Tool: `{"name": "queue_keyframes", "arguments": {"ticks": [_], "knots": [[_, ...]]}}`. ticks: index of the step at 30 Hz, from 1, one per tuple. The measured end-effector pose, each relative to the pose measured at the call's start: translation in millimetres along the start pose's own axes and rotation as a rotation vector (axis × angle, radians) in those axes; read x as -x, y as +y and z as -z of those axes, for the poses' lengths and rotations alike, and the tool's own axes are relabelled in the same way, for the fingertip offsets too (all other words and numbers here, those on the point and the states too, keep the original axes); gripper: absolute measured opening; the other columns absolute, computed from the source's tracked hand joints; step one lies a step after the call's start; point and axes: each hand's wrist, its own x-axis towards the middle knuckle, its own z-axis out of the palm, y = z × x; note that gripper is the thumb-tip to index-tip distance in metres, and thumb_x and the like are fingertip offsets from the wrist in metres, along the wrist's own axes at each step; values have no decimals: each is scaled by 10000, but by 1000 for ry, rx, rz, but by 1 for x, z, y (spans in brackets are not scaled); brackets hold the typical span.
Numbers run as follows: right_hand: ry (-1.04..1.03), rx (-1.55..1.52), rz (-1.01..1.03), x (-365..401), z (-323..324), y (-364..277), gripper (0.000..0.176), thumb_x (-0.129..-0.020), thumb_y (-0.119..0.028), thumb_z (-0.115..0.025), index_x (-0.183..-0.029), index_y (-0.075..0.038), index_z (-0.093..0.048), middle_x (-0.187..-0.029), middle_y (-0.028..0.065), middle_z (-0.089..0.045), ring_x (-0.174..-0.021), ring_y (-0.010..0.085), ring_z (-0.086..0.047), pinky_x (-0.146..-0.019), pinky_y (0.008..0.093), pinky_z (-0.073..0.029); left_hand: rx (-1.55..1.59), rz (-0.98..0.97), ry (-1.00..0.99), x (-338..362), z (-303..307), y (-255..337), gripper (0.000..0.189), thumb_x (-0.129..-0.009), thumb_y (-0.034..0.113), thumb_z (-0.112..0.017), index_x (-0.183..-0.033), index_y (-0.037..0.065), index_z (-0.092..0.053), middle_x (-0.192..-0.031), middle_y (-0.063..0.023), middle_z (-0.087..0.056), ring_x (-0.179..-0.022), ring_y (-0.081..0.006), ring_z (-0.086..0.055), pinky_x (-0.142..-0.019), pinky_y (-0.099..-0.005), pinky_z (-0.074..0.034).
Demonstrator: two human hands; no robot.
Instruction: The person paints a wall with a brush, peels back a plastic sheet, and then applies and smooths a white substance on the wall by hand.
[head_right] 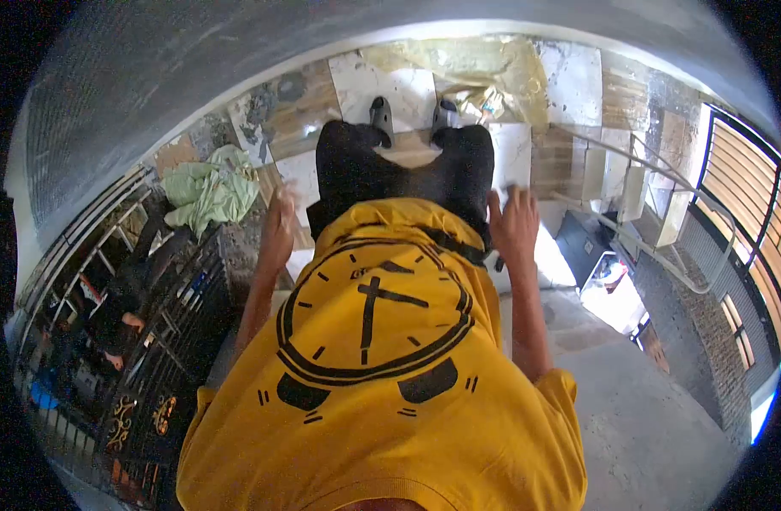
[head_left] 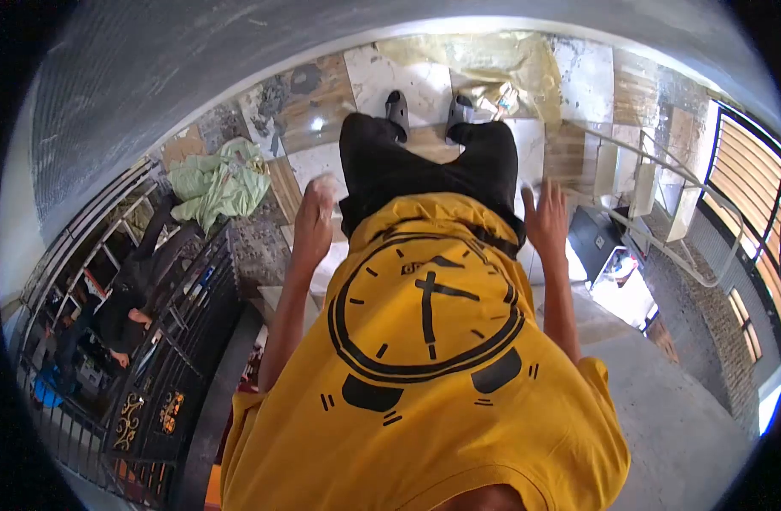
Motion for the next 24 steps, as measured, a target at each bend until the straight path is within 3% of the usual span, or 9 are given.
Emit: {"name": "queue_keyframes", "arguments": {"ticks": [1,3,5,9,12,15,18,21,24], "knots": [[-9,-137,204,-9,-21,11,354,-1037,-281,-553,-1161,48,-598,-1148,264,-648,-1073,445,-593,-933,499,-471,26,-143,-61,0,-5,28,630,-1093,536,-207,-1411,81,-503,-1199,-179,-645,-1125,-254,-603,-1013,-393,-450],[-352,-887,64,-31,13,-55,268,-1034,-179,-541,-1184,38,-588,-1115,202,-681,-1028,322,-654,-898,403,-502,218,-143,-343,-11,-28,51,617,-1093,531,-244,-1417,68,-492,-1219,-154,-648,-1187,-277,-583,-1067,-405,-413],[-657,-1142,90,-40,-13,-70,248,-1028,-155,-524,-1188,22,-593,-1071,154,-688,-966,235,-653,-850,359,-513,40,-143,-456,-12,-58,66,595,-1103,506,-247,-1396,54,-499,-1192,-172,-651,-1146,-261,-596,-1040,-384,-423],[-932,-991,129,-60,-29,-93,162,-1021,-135,-537,-1125,-19,-582,-873,45,-662,-751,92,-583,-651,243,-480,-27,-31,-547,-12,-66,89,493,-1121,418,-303,-1351,27,-496,-1129,-186,-662,-1054,-260,-628,-972,-340,-446],[-858,-968,327,-53,-42,-89,153,-1001,-126,-569,-1092,-8,-605,-847,47,-656,-744,78,-568,-645,240,-468,52,-199,-459,1,-59,96,418,-1120,356,-367,-1318,13,-497,-1038,-175,-657,-976,-250,-628,-924,-334,-458],[-684,-872,516,-43,-35,-90,152,-983,-117,-602,-1055,14,-627,-845,49,-651,-746,90,-566,-670,260,-472,6,-145,-405,1,-53,82,344,-1116,296,-409,-1295,27,-528,-898,-108,-615,-849,-173,-586,-821,-319,-471],[-750,-865,454,-40,-5,-95,169,-981,-125,-624,-1051,28,-643,-877,62,-667,-786,123,-592,-729,295,-491,-6,-167,-367,2,-43,70,297,-1114,252,-427,-1301,62,-558,-796,-35,-586,-725,-125,-541,-716,-275,-449],[-902,-987,186,-41,7,-102,180,-973,-116,-637,-1092,19,-644,-924,74,-686,-835,148,-612,-798,312,-501,418,15,-595,21,-22,99,386,-1119,377,-376,-1318,112,-575,-801,-18,-621,-730,-88,-585,-722,-243,-455],[-748,-912,437,-41,-9,-104,174,-974,-107,-633,-1100,11,-654,-938,78,-691,-870,142,-615,-817,307,-500,474,-80,-789,45,-15,116,435,-1117,418,-345,-1336,107,-556,-793,-16,-620,-706,-79,-584,-672,-214,-456]]}}
